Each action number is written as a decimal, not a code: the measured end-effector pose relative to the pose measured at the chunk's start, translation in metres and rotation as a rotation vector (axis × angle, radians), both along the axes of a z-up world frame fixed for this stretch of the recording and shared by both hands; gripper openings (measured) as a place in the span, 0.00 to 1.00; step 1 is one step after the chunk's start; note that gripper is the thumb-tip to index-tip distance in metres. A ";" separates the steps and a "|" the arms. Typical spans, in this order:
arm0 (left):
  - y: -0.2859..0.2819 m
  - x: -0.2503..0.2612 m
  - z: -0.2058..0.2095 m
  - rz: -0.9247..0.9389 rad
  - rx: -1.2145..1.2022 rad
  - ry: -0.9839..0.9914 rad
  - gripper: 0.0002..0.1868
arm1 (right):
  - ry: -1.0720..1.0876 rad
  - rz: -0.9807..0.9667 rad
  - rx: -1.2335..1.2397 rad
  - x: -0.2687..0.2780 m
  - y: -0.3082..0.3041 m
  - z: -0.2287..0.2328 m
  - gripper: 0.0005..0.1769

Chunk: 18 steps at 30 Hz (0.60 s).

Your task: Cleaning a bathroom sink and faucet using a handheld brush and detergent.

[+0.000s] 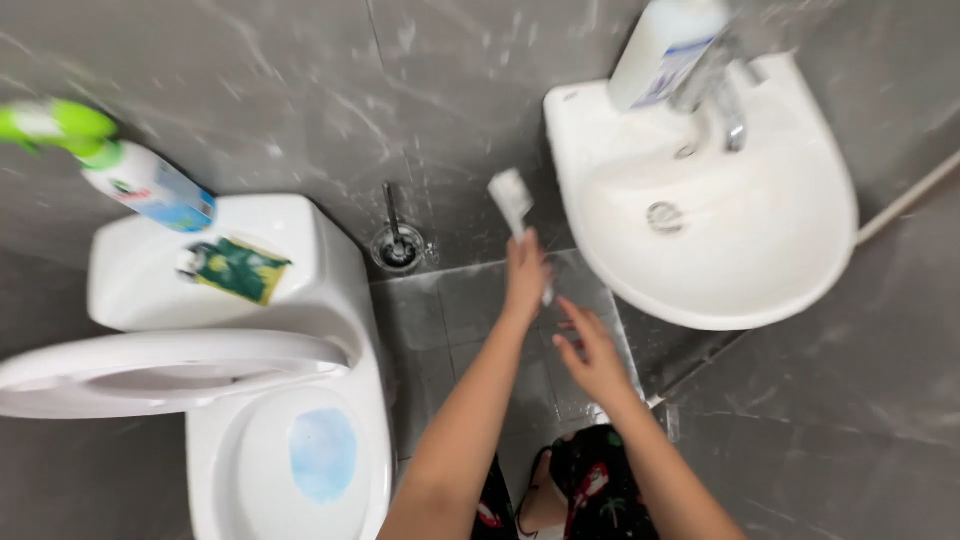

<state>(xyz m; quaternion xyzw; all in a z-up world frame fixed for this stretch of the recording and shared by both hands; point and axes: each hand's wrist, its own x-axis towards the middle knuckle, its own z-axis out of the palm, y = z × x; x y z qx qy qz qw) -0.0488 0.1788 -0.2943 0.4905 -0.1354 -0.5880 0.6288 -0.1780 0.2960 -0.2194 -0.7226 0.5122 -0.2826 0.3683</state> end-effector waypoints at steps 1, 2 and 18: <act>-0.024 -0.012 -0.014 0.008 -0.131 -0.134 0.18 | -0.037 0.000 0.009 -0.009 -0.009 -0.033 0.35; -0.049 -0.023 -0.028 0.017 -0.261 -0.270 0.21 | -0.075 -0.001 0.018 -0.019 -0.018 -0.067 0.34; -0.238 -0.049 -0.179 0.563 -0.961 -1.150 0.18 | 0.033 -0.030 0.034 -0.082 -0.020 -0.356 0.31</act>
